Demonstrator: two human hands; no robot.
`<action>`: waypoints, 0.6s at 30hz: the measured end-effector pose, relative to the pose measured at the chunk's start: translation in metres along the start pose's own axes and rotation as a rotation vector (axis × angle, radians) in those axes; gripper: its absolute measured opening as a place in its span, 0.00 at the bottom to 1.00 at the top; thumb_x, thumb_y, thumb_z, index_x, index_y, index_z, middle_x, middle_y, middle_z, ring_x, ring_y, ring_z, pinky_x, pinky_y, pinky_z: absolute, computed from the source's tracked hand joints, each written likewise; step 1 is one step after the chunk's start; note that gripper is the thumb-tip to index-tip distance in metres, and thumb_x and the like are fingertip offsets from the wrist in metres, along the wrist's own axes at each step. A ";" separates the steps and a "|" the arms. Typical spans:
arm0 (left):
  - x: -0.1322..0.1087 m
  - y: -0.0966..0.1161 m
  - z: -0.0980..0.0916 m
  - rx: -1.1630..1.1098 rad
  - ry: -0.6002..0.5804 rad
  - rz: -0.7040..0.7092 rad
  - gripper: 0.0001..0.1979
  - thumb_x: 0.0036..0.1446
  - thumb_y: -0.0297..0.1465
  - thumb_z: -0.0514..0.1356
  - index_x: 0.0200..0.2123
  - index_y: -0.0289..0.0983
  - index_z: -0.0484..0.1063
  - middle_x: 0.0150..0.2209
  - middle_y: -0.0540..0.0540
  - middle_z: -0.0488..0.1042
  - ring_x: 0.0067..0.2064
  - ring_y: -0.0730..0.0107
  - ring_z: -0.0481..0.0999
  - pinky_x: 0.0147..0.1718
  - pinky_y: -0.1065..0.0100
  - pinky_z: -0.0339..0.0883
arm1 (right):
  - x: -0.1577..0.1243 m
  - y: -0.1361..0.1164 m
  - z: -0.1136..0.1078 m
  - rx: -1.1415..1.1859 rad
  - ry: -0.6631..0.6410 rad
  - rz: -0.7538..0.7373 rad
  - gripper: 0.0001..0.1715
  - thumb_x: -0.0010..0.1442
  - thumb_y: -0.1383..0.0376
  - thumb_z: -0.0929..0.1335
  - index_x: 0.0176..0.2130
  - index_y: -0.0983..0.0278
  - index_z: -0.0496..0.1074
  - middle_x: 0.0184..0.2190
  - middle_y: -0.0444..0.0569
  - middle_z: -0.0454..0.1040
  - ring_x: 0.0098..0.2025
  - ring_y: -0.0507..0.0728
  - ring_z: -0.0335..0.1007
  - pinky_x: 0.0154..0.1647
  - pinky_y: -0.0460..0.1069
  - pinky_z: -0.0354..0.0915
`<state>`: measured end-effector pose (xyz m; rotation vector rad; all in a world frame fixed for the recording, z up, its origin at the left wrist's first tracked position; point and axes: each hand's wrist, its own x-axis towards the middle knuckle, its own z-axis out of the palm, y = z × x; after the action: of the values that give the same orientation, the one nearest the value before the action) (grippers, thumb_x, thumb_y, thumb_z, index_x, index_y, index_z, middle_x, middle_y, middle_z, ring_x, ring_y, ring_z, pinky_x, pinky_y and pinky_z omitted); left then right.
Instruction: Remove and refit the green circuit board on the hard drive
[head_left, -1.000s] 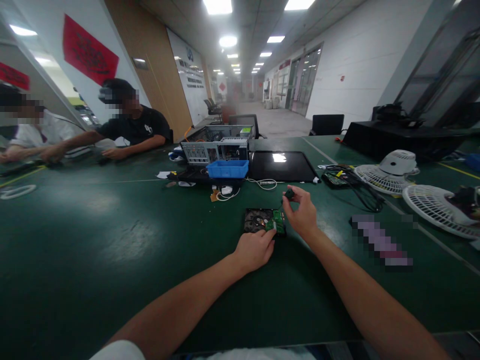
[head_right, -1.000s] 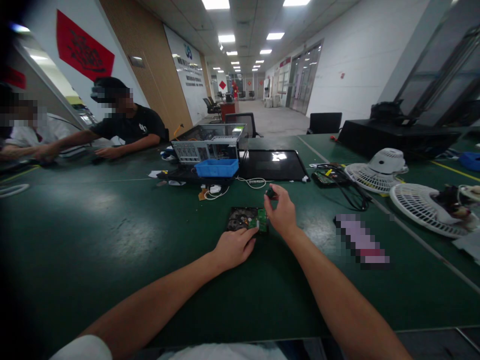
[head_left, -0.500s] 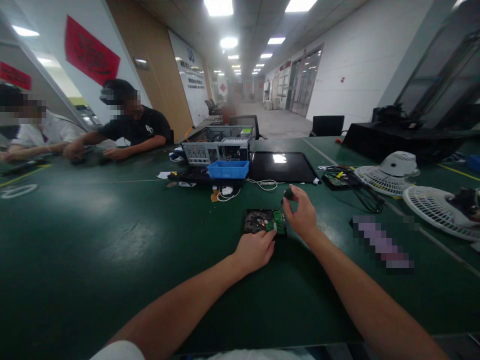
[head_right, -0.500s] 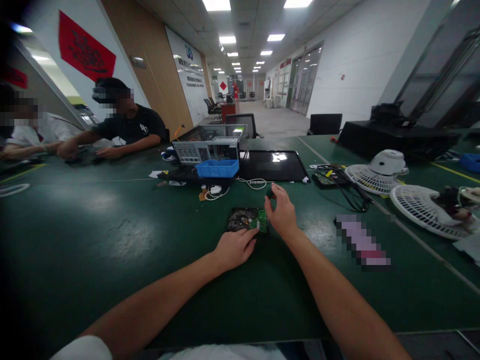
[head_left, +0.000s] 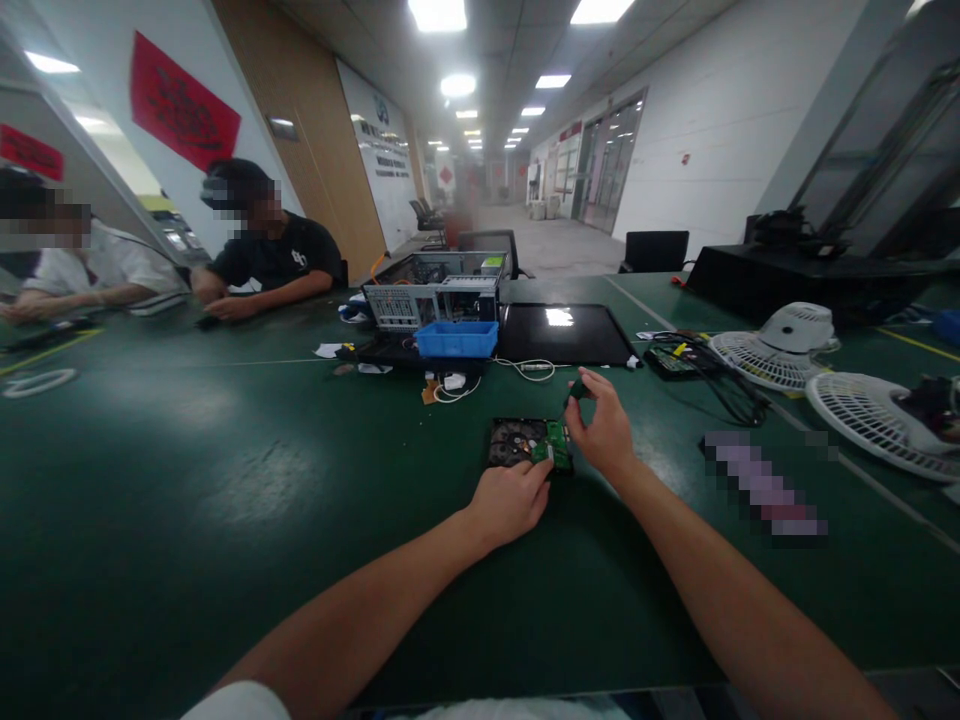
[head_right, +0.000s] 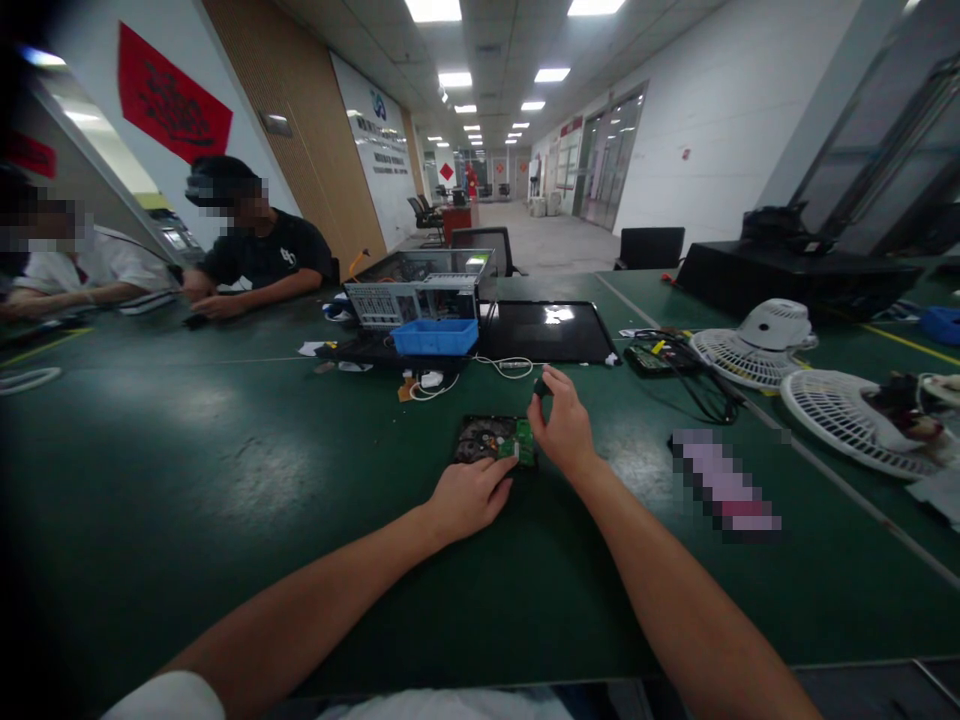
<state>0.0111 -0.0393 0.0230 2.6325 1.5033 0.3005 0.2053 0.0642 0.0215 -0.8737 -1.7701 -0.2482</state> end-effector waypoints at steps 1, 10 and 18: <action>0.000 0.000 0.000 -0.001 -0.001 0.001 0.23 0.70 0.37 0.49 0.65 0.42 0.63 0.49 0.41 0.78 0.44 0.60 0.80 0.41 0.62 0.75 | 0.000 0.000 0.000 0.000 0.003 0.013 0.27 0.65 0.65 0.67 0.62 0.61 0.59 0.57 0.60 0.69 0.56 0.64 0.71 0.52 0.62 0.75; 0.000 0.000 -0.001 -0.008 -0.021 -0.009 0.24 0.70 0.38 0.49 0.66 0.42 0.62 0.50 0.41 0.77 0.44 0.59 0.80 0.42 0.60 0.75 | 0.001 0.000 -0.004 -0.036 -0.030 0.060 0.25 0.65 0.62 0.68 0.60 0.61 0.61 0.48 0.56 0.70 0.44 0.61 0.72 0.47 0.61 0.74; 0.000 0.000 0.001 -0.005 -0.009 -0.008 0.24 0.69 0.38 0.49 0.65 0.42 0.63 0.49 0.41 0.78 0.44 0.57 0.80 0.42 0.59 0.75 | -0.003 0.002 0.001 -0.019 -0.011 0.093 0.27 0.65 0.61 0.68 0.61 0.61 0.60 0.50 0.56 0.71 0.42 0.60 0.74 0.45 0.59 0.75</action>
<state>0.0115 -0.0392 0.0223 2.6193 1.5080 0.2908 0.2063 0.0652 0.0179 -0.9700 -1.7349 -0.2005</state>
